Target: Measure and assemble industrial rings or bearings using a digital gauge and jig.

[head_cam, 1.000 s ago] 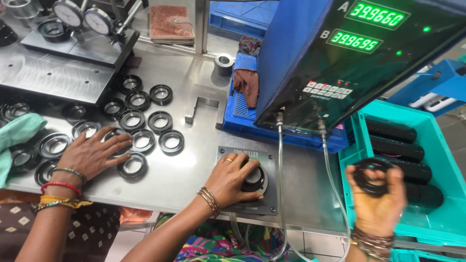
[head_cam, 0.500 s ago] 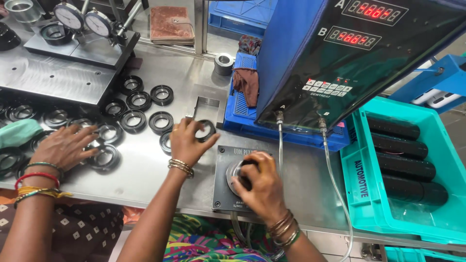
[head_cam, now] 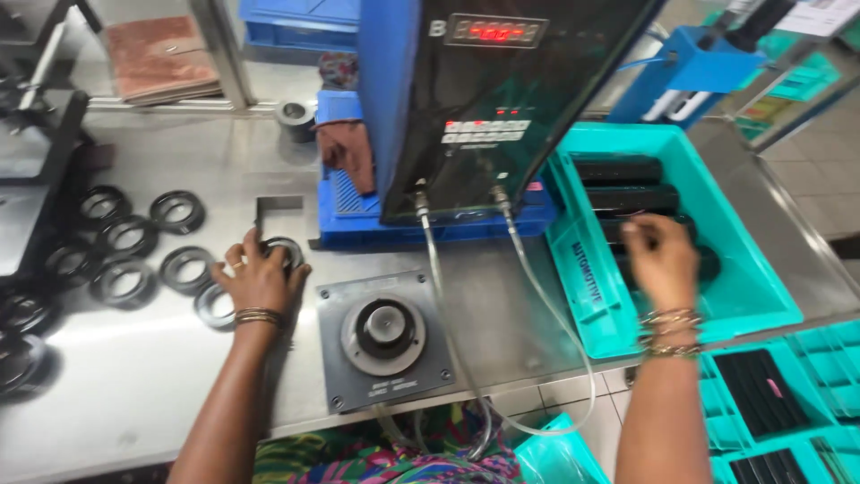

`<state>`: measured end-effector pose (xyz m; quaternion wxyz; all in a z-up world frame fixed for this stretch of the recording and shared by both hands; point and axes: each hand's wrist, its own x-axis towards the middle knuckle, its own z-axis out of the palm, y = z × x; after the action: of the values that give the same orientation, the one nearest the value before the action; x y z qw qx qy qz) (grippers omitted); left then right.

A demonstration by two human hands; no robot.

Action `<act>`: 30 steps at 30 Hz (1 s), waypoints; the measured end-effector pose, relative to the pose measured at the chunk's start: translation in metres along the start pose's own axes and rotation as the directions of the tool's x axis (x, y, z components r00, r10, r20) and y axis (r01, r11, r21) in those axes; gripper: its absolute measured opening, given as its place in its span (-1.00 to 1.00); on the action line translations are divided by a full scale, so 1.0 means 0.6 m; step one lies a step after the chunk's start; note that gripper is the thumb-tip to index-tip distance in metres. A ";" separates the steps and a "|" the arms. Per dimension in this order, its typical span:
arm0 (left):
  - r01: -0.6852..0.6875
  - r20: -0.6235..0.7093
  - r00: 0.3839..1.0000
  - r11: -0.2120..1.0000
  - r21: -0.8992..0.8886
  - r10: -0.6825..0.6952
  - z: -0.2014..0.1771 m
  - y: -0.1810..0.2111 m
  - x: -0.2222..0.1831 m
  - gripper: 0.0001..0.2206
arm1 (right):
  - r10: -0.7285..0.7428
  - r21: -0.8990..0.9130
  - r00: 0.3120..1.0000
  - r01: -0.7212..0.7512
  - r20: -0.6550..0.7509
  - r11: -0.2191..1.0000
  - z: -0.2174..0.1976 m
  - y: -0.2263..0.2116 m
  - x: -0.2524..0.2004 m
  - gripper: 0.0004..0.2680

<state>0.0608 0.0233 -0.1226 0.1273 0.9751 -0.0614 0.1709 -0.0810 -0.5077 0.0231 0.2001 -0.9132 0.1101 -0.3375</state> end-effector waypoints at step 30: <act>0.134 -0.234 0.961 0.989 -0.062 -0.145 -0.054 -0.131 -0.146 -0.70 | 0.552 -0.375 0.348 -0.459 0.758 0.805 -0.010 0.236 0.004 -0.38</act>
<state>-0.0187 0.1143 -0.1416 0.1675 0.9463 0.0195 0.2758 -0.0925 -0.6370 -0.0340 0.2771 -0.8862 0.2918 0.2294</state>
